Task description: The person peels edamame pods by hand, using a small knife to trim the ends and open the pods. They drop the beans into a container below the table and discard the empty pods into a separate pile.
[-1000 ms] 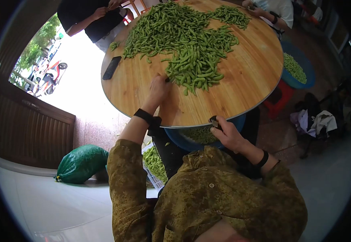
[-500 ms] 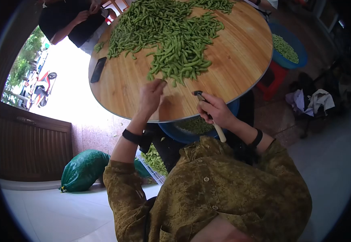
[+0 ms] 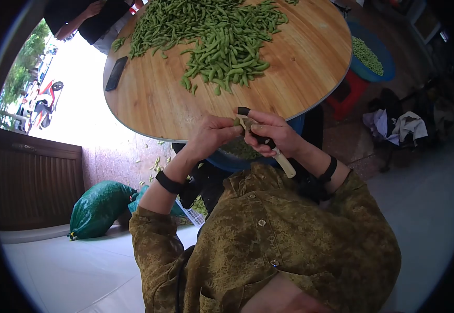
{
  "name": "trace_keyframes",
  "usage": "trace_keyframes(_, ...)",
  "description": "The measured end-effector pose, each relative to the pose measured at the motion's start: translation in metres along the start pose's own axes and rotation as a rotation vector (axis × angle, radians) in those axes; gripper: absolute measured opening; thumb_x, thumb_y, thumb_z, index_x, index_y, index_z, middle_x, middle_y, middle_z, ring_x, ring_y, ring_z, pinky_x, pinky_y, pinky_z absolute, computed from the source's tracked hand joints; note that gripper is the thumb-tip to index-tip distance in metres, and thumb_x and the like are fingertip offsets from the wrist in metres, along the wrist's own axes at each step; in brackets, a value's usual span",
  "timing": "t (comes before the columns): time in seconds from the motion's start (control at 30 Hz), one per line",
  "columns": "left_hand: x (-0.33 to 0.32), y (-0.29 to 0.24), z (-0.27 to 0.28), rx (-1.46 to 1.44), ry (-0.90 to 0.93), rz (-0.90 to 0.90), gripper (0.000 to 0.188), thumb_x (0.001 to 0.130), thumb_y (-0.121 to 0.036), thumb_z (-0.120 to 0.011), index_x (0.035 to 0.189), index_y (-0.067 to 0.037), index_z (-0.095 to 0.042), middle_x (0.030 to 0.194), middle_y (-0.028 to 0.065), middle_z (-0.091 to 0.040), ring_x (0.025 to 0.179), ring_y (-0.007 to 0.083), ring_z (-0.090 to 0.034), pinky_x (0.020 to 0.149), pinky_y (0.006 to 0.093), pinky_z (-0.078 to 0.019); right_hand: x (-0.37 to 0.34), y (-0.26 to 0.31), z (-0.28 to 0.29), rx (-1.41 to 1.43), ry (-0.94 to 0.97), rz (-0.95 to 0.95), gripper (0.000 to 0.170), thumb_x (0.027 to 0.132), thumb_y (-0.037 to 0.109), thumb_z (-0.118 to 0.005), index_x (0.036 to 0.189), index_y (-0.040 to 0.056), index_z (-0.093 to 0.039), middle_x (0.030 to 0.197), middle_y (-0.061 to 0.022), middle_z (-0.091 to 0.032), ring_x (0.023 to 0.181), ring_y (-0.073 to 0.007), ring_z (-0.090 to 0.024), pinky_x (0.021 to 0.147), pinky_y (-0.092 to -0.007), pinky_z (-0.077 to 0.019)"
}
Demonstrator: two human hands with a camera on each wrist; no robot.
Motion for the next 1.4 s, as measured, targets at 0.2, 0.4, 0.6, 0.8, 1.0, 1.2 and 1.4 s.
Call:
trace_keyframes(0.2,-0.003,0.011,-0.005,-0.039,0.123,0.004,0.019,0.092,-0.016,-0.058,0.081,-0.002,-0.064,0.062,-0.0049,-0.049,0.052,0.0027,-0.038,0.046,0.0192,-0.0272,0.001,-0.014,0.005,-0.119,0.016,-0.003,0.036,0.098,0.011,-0.041,0.131,-0.0004,-0.042,0.078,-0.0049,-0.052,0.052,-0.0054,-0.042,0.04,-0.0171,-0.0341)
trace_keyframes(0.4,-0.01,0.007,-0.005,-0.157,-0.057,-0.02,0.012,0.091,-0.015,-0.061,0.092,-0.003,-0.061,0.061,-0.0021,-0.054,0.047,0.0039,-0.046,0.041,0.0168,-0.028,-0.001,-0.013,0.002,-0.037,-0.059,-0.012,0.032,0.098,0.014,-0.044,0.128,0.0028,-0.049,0.076,-0.003,-0.054,0.05,-0.004,-0.043,0.039,-0.017,-0.0336)
trace_keyframes(0.6,-0.008,0.024,-0.002,-0.345,-0.115,-0.004,0.011,0.088,-0.014,-0.064,0.089,-0.003,-0.062,0.062,-0.0004,-0.059,0.051,0.0048,-0.052,0.043,0.0189,-0.0349,-0.004,-0.011,-0.004,0.019,0.002,0.01,0.036,0.098,0.015,-0.044,0.132,0.0034,-0.044,0.076,-0.0033,-0.054,0.049,-0.004,-0.043,0.039,-0.0168,-0.0333)
trace_keyframes(0.8,-0.01,0.028,-0.005,-0.349,-0.135,0.021,0.012,0.087,-0.011,-0.064,0.094,-0.001,-0.066,0.062,0.002,-0.06,0.046,0.0053,-0.049,0.041,0.0173,-0.0328,-0.005,-0.014,0.001,-0.076,-0.001,-0.015,0.037,0.098,0.015,-0.043,0.133,0.0017,-0.044,0.076,-0.0031,-0.054,0.048,-0.0036,-0.043,0.038,-0.0169,-0.0327)
trace_keyframes(1.0,-0.015,0.027,-0.003,-0.442,-0.288,-0.069,0.011,0.087,-0.01,-0.063,0.092,0.0,-0.065,0.067,0.0015,-0.06,0.05,0.0056,-0.049,0.043,0.0181,-0.0334,-0.005,-0.012,-0.001,-0.088,-0.016,0.036,0.037,0.098,0.015,-0.042,0.134,0.0025,-0.043,0.073,-0.0014,-0.051,0.048,-0.0034,-0.041,0.039,-0.0166,-0.0325)
trace_keyframes(1.2,-0.014,0.028,-0.004,-0.506,-0.32,-0.168,0.01,0.087,-0.009,-0.062,0.085,0.001,-0.063,0.064,0.0018,-0.056,0.047,0.0072,-0.045,0.043,0.0198,-0.031,-0.006,-0.013,0.0,-0.084,-0.024,0.036,0.04,0.099,0.015,-0.041,0.137,0.0042,-0.039,0.07,-0.0001,-0.047,0.048,-0.0035,-0.04,0.04,-0.0166,-0.0324)
trace_keyframes(1.4,-0.014,0.026,-0.003,-0.499,-0.358,-0.152,0.008,0.087,-0.007,-0.062,0.083,0.0,-0.063,0.061,0.0009,-0.054,0.046,0.0067,-0.043,0.043,0.0199,-0.0287,-0.006,-0.011,-0.001,-0.097,-0.031,0.049,0.04,0.099,0.015,-0.039,0.136,-0.0006,-0.036,0.074,-0.0031,-0.047,0.049,-0.0052,-0.04,0.04,-0.0174,-0.0337)
Point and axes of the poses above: each hand's wrist, its own x-axis towards the middle knuckle, its own z-axis out of the back of the hand, y = z × x, the point moved 10 cm from there along x, towards the middle knuckle
